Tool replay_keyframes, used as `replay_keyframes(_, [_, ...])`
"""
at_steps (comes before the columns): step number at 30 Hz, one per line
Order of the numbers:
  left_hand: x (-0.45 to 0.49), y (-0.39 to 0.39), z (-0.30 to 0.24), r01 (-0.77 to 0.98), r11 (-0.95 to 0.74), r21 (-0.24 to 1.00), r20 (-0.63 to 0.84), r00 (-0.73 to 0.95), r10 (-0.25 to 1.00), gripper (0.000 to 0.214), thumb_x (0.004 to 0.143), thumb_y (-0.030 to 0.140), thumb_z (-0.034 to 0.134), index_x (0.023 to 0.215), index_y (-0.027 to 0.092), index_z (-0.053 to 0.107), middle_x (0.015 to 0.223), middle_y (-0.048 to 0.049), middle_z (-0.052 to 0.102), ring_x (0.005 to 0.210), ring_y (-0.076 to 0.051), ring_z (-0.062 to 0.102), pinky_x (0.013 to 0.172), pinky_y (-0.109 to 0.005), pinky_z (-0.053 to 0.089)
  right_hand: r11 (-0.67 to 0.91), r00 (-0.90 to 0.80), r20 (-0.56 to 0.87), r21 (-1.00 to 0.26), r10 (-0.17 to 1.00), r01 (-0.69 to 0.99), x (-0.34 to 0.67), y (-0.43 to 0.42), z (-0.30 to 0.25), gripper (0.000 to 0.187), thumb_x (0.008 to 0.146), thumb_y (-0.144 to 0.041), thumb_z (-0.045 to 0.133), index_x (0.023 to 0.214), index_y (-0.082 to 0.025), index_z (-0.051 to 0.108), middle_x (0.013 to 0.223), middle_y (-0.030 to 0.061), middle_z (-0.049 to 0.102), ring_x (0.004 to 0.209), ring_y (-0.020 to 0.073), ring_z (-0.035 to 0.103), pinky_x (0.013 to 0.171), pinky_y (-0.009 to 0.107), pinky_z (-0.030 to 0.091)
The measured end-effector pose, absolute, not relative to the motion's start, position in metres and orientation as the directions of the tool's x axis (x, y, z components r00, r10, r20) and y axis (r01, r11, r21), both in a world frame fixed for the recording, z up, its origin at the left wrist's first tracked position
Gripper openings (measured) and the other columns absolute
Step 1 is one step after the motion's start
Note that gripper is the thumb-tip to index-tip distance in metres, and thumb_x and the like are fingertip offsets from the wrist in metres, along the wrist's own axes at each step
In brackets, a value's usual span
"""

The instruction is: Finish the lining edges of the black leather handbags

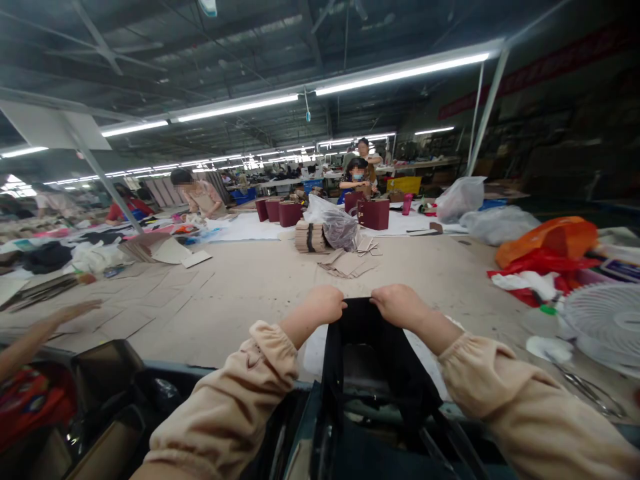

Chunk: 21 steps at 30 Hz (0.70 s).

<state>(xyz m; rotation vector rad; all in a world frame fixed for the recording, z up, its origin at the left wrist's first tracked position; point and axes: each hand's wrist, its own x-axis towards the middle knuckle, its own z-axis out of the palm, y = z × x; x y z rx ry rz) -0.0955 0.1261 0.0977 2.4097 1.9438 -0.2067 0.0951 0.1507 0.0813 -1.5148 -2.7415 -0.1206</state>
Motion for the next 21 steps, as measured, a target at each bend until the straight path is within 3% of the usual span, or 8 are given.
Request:
replay_keyframes(9, [-0.104, 0.128, 0.098, 0.920, -0.386, -0.059, -0.127, 0.377, 0.917, 0.029, 0.089, 0.037, 0.047, 0.089, 0.020, 0.070, 0.092, -0.0076, 0.071, 0.093, -0.021, 0.063, 0.084, -0.029, 0.046, 0.592, -0.593, 0.069, 0.037, 0.802, 0.805, 0.105, 0.154, 0.083, 0.029, 0.093, -0.034, 0.044, 0.091, -0.016, 0.067, 0.091, 0.0062, 0.070, 0.089, 0.0176, 0.063, 0.082, 0.037, 0.045])
replay_keyframes(15, [-0.107, 0.130, 0.093, 0.932, -0.358, -0.061, -0.113, 0.350, 0.930, 0.031, 0.089, 0.038, 0.046, 0.088, 0.019, 0.070, 0.091, -0.0078, 0.071, 0.091, -0.021, 0.063, 0.081, -0.028, 0.046, 0.605, -0.604, 0.086, 0.017, 0.792, 0.796, 0.107, 0.153, 0.082, 0.030, 0.092, -0.031, 0.042, 0.090, -0.018, 0.069, 0.091, 0.0080, 0.071, 0.090, 0.0207, 0.064, 0.080, 0.033, 0.045])
replay_keyframes(21, [-0.104, 0.127, 0.090, 0.950, -0.306, -0.057, -0.073, 0.302, 0.951, 0.038, 0.090, 0.042, 0.041, 0.087, 0.018, 0.071, 0.089, -0.0092, 0.072, 0.087, -0.021, 0.065, 0.075, -0.028, 0.047, 0.573, -0.574, 0.063, 0.032, 0.816, 0.819, 0.105, 0.153, 0.082, 0.030, 0.093, -0.039, 0.046, 0.094, -0.016, 0.065, 0.095, 0.0055, 0.068, 0.091, 0.0174, 0.062, 0.085, 0.040, 0.047])
